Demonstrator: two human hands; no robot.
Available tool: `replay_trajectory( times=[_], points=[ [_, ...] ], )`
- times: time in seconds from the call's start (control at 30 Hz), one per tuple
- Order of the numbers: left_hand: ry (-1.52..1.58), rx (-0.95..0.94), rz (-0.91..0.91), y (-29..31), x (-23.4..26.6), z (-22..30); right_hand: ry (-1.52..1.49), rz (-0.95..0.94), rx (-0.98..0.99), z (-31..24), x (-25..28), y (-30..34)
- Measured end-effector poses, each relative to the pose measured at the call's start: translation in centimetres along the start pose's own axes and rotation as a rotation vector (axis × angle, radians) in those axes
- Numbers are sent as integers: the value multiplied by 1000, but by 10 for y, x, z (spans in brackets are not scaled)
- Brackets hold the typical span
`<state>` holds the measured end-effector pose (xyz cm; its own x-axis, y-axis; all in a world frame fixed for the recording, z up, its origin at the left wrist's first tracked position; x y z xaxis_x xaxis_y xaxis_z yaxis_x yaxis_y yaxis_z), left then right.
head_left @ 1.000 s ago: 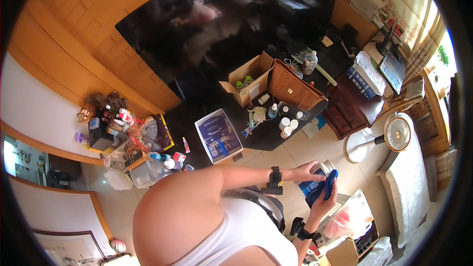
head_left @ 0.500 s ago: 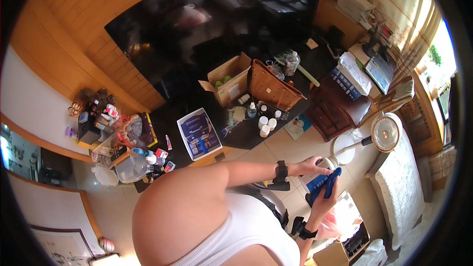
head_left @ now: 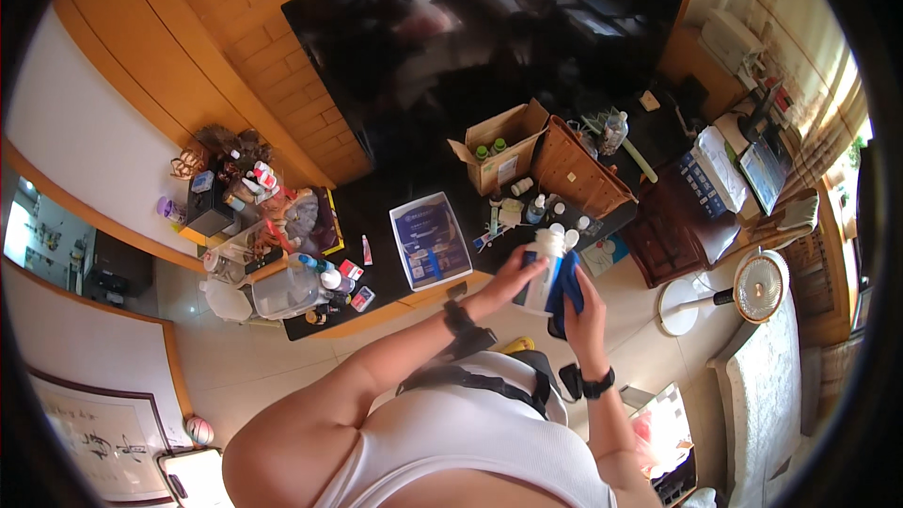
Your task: The person is organizing and inspecting various supplement and medication bottles, placing them into a white plastic tray.
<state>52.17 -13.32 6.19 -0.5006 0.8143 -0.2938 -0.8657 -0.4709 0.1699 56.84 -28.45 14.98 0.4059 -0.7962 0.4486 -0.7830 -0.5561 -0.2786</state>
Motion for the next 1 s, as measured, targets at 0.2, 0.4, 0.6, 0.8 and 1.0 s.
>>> replay_trajectory(
  times=[0.2, 0.4, 0.6, 0.8, 1.0],
  points=[
    [8, -3, 339, 46, 111, 23, -55, -154, 154, -84, -91, -28],
    [87, -27, 481, 78, 207, 54, -15, -283, 335, -120, -179, 2],
    [174, -66, 522, 98, 243, 64, -9, -359, 449, -138, -208, 26],
    [316, 3, 315, 106, 233, 56, 40, -315, 457, -136, -223, -1],
    [478, 183, 214, 105, 216, 46, 128, -288, 528, -149, -225, -5]
  ],
)
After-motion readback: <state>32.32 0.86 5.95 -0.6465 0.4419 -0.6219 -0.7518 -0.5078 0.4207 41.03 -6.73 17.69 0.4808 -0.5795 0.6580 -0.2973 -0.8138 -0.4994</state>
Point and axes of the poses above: each hand's wrist, its own y-axis away from the middle knuckle, its own x-axis out of the back of the hand, z = x × y, the point moved 9 cm from there along -y, towards the middle knuckle, and after that the axes turned 6 degrees about z, right-handed, at the moved point
